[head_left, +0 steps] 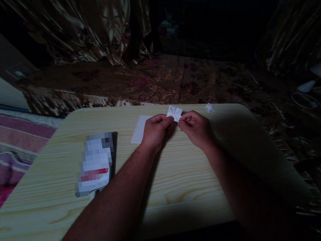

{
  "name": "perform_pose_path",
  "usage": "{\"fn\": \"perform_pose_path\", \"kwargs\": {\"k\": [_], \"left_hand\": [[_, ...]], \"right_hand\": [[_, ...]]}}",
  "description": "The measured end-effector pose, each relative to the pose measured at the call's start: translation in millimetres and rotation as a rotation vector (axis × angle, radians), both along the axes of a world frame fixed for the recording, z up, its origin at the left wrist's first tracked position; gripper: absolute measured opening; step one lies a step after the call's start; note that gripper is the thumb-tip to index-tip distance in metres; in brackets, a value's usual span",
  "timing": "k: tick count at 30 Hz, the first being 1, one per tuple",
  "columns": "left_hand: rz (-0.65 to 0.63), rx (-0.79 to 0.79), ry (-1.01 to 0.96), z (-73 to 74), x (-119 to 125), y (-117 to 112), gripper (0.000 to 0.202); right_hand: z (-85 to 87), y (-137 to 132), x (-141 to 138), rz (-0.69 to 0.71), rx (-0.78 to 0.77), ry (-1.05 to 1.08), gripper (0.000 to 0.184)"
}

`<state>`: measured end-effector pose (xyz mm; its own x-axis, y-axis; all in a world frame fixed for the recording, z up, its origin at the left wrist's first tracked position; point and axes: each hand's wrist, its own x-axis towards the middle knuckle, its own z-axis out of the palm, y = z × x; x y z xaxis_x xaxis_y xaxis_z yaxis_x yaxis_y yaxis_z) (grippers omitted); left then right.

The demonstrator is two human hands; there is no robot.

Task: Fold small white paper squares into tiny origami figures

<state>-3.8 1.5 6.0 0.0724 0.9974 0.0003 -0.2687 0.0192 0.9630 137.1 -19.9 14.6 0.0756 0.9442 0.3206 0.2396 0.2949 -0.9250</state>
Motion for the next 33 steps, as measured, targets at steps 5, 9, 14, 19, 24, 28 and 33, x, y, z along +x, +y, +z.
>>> {"fn": "perform_pose_path", "kwargs": {"k": [5, 9, 14, 19, 24, 28, 33], "left_hand": [[0.010, -0.010, -0.003, -0.3, 1.0, -0.3, 0.023], [0.019, -0.008, -0.016, -2.0, 1.9, 0.4, 0.022], [0.006, 0.009, 0.011, -3.3, 2.3, -0.3, 0.021], [-0.040, 0.017, 0.051, 0.2, 2.7, -2.2, 0.022], [-0.080, 0.022, 0.133, 4.8, 0.4, -2.8, 0.023], [-0.089, 0.034, 0.210, 4.1, -4.6, -1.6, 0.024], [-0.057, -0.003, 0.172, 0.6, -6.3, 0.8, 0.024]], "right_hand": [[-2.6, 1.6, 0.4, 0.023, -0.010, 0.023, 0.010], [-4.0, 2.5, 0.5, 0.029, -0.012, 0.060, 0.013], [-4.3, 3.7, -0.5, 0.036, -0.007, 0.105, 0.015], [-6.9, 7.9, 1.1, -0.031, -0.006, 0.105, 0.012], [-7.0, 8.9, 4.9, -0.020, -0.004, 0.061, 0.008], [-6.4, 7.7, 6.3, 0.029, -0.016, 0.025, 0.007], [-6.7, 7.0, 4.8, -0.011, -0.009, 0.000, 0.009]]}}
